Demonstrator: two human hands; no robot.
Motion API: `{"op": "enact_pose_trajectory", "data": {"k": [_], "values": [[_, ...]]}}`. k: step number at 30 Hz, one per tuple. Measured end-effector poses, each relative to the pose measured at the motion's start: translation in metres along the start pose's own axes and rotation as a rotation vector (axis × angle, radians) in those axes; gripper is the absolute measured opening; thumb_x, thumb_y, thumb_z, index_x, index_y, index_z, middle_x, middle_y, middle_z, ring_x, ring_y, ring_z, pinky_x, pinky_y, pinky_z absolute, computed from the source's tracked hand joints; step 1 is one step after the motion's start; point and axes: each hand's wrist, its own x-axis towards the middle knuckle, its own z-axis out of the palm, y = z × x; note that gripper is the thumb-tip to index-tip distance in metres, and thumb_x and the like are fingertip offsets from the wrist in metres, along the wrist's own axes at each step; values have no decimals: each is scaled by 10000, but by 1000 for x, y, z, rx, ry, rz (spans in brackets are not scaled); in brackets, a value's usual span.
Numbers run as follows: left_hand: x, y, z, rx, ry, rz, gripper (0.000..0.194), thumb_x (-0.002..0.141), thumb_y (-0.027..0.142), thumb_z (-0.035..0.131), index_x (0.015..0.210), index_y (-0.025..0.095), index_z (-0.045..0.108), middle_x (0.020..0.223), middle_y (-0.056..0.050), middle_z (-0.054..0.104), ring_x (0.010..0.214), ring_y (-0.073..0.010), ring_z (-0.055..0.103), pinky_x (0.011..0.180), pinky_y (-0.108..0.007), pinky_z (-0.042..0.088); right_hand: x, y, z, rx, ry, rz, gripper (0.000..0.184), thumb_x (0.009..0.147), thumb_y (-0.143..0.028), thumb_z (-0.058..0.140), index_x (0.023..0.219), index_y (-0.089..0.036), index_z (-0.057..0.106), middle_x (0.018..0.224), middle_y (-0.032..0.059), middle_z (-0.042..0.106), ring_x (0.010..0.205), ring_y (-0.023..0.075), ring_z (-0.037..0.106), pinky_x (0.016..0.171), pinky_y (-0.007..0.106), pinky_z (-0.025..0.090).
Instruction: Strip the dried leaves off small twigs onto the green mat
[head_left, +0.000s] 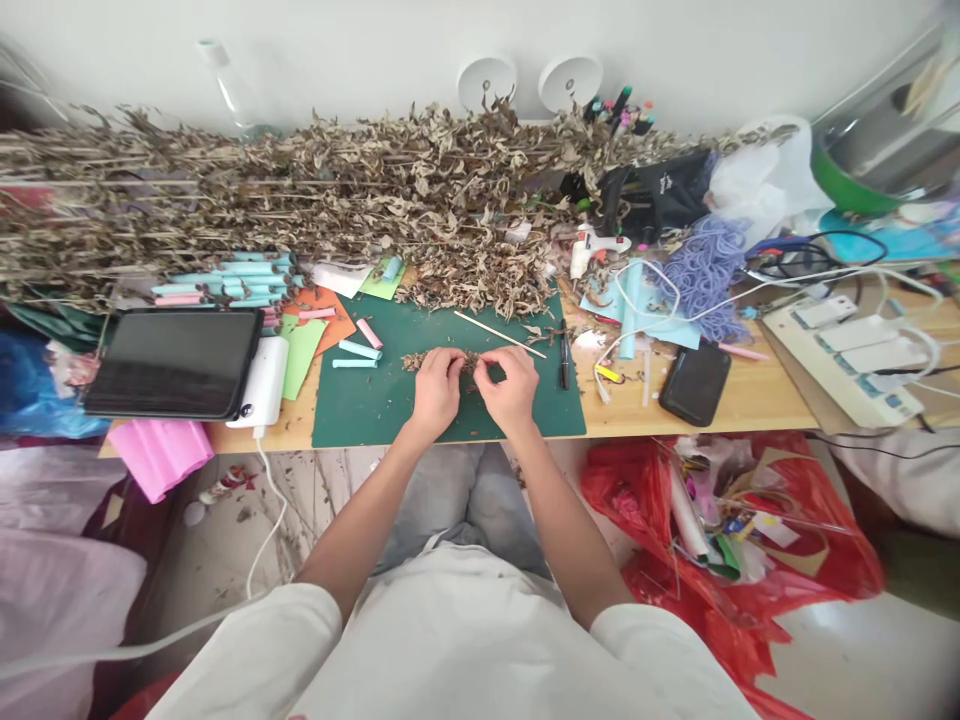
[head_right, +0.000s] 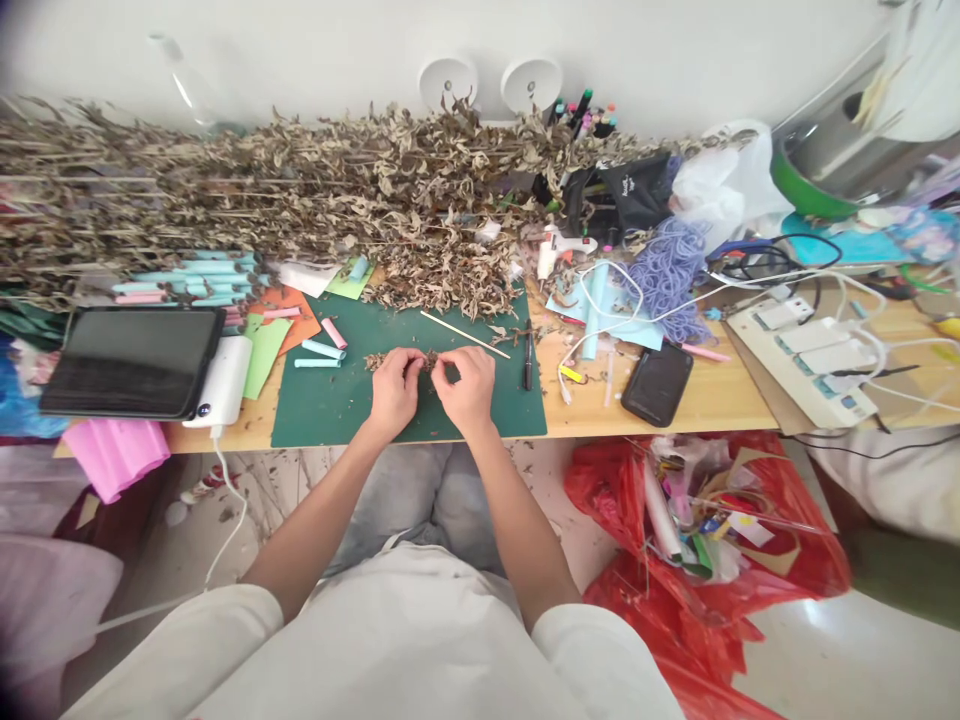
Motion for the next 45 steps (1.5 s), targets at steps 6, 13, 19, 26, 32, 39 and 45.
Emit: {"op": "enact_pose_trajectory", "data": {"k": [6, 13, 19, 26, 32, 39, 45], "values": [[-1, 0, -2, -109, 22, -14, 159, 950, 222, 548, 935, 196, 704, 920, -54, 730, 872, -173, 669, 842, -312, 530, 0, -1, -1, -120, -48, 22, 123, 926, -246, 580, 895, -235, 698, 894, 25, 726, 887, 199, 630, 865, 389, 354], [-1, -4, 0, -124, 17, -65, 209, 951, 216, 527, 996, 200, 730, 989, -65, 755, 905, -182, 701, 880, -335, 555, -1, -2, -1, -118, -62, 8, 141, 934, -285, 575, 994, -244, 696, 959, 38, 727, 930, 207, 631, 903, 396, 337], [-2, -2, 0, -187, 25, -116, 184, 935, 172, 545, 1066, 196, 672, 978, -53, 752, 885, -163, 714, 849, -292, 557, 1, -3, -2, -86, -78, -40, 163, 929, -296, 587, 1049, -236, 679, 990, 46, 723, 955, 211, 629, 908, 392, 355], [-2, -2, 0, -148, 6, -88, 155, 940, 237, 561, 1009, 200, 695, 992, -55, 750, 911, -174, 707, 875, -310, 553, 1, -4, -2, -71, -116, -34, 146, 959, -268, 543, 906, -227, 673, 890, 23, 716, 889, 184, 623, 871, 376, 346], [-1, 1, -1, -72, 15, -67, 157, 936, 214, 545, 918, 190, 699, 909, -61, 740, 859, -183, 685, 834, -318, 545, 0, -6, -1, -85, -106, -58, 114, 936, -235, 550, 870, -228, 643, 859, 16, 709, 863, 187, 612, 874, 380, 348], [-2, 1, 2, -41, 11, -54, 159, 933, 198, 534, 898, 178, 688, 880, -64, 723, 849, -184, 670, 818, -312, 531, 0, -8, 2, -175, -73, -30, 71, 876, -211, 572, 827, -222, 622, 812, 25, 669, 835, 200, 577, 866, 388, 341], [-2, -2, 0, -67, 22, -92, 175, 944, 218, 535, 934, 181, 706, 905, -62, 738, 851, -178, 683, 830, -308, 537, 0, -5, 2, -190, -70, -18, 99, 905, -223, 572, 851, -227, 655, 826, 25, 694, 843, 199, 590, 874, 398, 325]]}}
